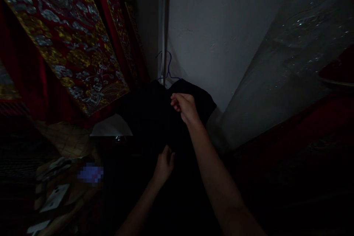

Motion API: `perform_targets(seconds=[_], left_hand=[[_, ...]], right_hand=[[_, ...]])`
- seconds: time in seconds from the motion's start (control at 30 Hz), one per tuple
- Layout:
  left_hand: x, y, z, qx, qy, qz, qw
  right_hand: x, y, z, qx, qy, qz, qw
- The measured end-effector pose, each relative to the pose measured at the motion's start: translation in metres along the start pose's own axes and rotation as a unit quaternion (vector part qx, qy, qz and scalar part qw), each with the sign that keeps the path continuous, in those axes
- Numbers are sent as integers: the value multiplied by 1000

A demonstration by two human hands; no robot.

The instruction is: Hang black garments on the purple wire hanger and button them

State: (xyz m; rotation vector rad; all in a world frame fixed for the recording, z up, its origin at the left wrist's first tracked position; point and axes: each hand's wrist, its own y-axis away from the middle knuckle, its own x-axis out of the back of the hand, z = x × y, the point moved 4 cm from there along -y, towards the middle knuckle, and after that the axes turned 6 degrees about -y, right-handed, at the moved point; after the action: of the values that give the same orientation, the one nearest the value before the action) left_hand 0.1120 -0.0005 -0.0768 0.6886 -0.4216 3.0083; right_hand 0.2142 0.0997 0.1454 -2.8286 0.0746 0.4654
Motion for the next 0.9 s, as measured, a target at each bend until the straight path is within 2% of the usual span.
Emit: perform_targets(seconds=[0.1,0.17,0.23,0.27,0.37,0.43,0.5,0.57,0.63,0.73,0.8,0.9], left_hand=[[15,-14,-5,12,10,-24,1000],[38,-31,10,-1,15,-37,999],[71,-52,44,-60,41,6,997],[89,-63,65,-93,57,51,993],[134,-91,131,-213,50,152,964],[148,-104,165,-278,-25,164,946],[151,-111,185,-323,-96,159,928],[148,-113,193,-349,-144,164,912],[144,-110,195,-361,-165,182,900],[145,-103,197,-365,-154,230,889],[158,-102,196,-341,-123,281,889],[198,-107,177,-275,-19,389,879]], right_hand=[[-4,13,3,9,-18,8,1000],[-2,22,4,20,-22,14,999],[-1,27,3,31,-11,0,999],[-2,28,0,37,-1,-13,999],[-7,30,-13,68,29,-50,996],[-10,33,-24,91,48,-70,992],[-10,37,-32,113,69,-77,988],[-8,38,-33,130,94,-70,985],[-4,36,-24,141,120,-53,981],[0,30,10,136,162,-19,977],[3,31,42,97,183,-10,978],[8,48,85,9,155,-14,988]])
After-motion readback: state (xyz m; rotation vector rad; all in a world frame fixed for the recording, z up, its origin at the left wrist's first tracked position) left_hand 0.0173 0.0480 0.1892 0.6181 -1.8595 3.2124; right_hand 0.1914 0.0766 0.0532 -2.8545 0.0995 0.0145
